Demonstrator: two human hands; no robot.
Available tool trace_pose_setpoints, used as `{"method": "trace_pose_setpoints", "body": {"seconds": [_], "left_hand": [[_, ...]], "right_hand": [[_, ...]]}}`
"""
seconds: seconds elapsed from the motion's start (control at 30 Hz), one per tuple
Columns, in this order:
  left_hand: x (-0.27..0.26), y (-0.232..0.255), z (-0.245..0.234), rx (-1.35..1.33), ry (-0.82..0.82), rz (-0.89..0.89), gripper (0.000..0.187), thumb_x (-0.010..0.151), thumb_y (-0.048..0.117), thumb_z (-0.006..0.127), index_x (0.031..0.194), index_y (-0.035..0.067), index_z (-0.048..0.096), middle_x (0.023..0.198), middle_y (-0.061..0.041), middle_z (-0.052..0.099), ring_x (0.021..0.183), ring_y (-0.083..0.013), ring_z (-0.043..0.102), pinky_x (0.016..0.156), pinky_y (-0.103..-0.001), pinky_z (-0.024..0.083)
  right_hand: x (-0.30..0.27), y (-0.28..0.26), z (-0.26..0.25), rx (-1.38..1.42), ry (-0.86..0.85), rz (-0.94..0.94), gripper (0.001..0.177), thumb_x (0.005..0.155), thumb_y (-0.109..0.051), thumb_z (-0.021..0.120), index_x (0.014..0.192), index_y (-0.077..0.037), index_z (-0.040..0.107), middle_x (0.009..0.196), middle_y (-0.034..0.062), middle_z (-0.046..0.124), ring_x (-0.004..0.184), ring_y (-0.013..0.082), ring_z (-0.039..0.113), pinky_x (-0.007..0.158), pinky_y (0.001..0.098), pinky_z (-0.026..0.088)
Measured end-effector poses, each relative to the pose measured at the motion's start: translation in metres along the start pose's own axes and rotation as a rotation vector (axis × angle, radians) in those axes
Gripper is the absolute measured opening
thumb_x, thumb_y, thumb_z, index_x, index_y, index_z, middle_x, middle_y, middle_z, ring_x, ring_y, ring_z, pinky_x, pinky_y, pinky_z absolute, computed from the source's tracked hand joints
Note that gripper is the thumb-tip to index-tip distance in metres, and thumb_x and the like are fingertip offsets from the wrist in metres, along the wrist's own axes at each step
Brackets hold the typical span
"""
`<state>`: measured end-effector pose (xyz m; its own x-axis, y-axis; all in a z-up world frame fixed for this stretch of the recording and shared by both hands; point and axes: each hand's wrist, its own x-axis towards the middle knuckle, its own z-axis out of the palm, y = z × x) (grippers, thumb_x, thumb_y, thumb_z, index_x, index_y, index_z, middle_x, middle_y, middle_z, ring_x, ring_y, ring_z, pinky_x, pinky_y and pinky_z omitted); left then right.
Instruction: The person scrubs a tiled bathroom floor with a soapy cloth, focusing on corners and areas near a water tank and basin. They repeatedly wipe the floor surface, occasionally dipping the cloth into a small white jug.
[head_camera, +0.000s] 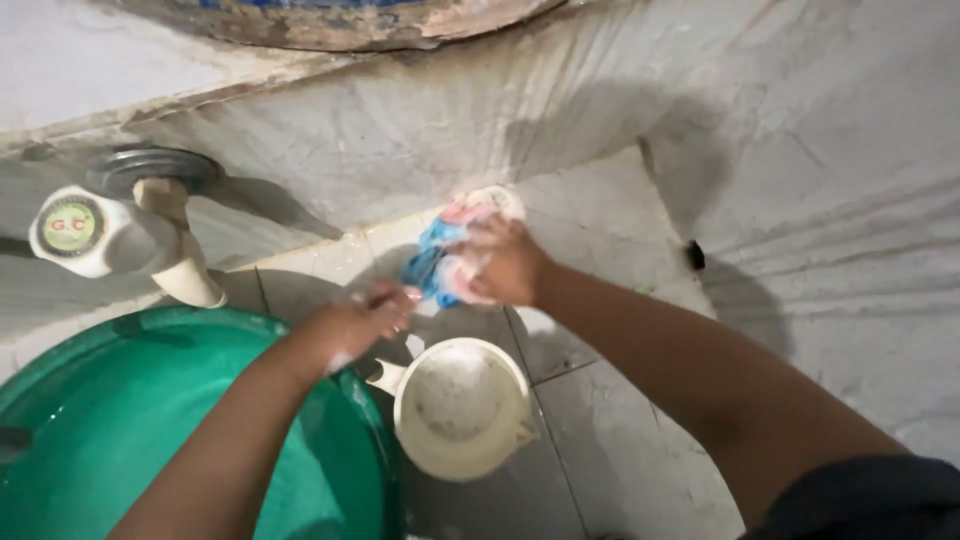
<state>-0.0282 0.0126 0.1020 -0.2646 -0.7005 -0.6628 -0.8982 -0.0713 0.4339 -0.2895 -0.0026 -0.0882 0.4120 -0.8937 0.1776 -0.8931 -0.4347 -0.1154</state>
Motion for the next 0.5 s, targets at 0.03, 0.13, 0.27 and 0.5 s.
{"method": "trace_pose_setpoints", "body": {"seconds": [0.03,0.13,0.27,0.5], "left_hand": [[-0.01,0.009,-0.001,-0.057,-0.158,0.018,0.063,0.087,0.067,0.05,0.129,0.024,0.07,0.133,-0.001,0.071,0.122,-0.0227,0.064,0.097,-0.04,0.05],[-0.019,0.014,0.017,0.185,-0.241,0.149,0.063,0.084,0.063,0.061,0.133,0.025,0.067,0.129,-0.002,0.072,0.118,-0.0227,0.066,0.095,-0.04,0.052],[0.018,-0.008,0.075,0.583,-0.019,0.301,0.047,0.099,0.048,0.047,0.114,0.013,0.075,0.101,-0.015,0.078,0.098,-0.0363,0.075,0.082,-0.05,0.058],[0.022,-0.018,0.018,0.271,0.031,0.067,0.067,0.097,0.057,0.04,0.125,0.005,0.072,0.126,-0.022,0.072,0.123,-0.0407,0.066,0.103,-0.053,0.053]], "right_hand": [[0.003,0.013,-0.009,0.075,0.278,-0.154,0.032,0.075,-0.039,0.078,0.106,-0.03,0.074,0.122,0.0018,0.068,0.12,0.0317,0.057,0.095,0.0511,0.045],[-0.029,0.11,0.076,-0.064,0.433,-0.103,0.01,0.08,-0.033,0.078,0.086,-0.025,0.078,0.108,-0.0015,0.073,0.117,0.0324,0.06,0.092,0.0545,0.048],[-0.047,0.146,0.067,-0.194,-0.104,0.486,0.056,0.077,-0.062,0.065,0.114,-0.021,0.065,0.133,0.0091,0.055,0.131,0.0422,0.049,0.085,0.066,0.055],[-0.031,-0.051,-0.103,0.601,0.559,-0.119,0.015,0.105,-0.011,0.06,0.095,-0.004,0.068,0.084,0.0049,0.072,0.07,0.0152,0.069,0.05,0.0216,0.056]]}}
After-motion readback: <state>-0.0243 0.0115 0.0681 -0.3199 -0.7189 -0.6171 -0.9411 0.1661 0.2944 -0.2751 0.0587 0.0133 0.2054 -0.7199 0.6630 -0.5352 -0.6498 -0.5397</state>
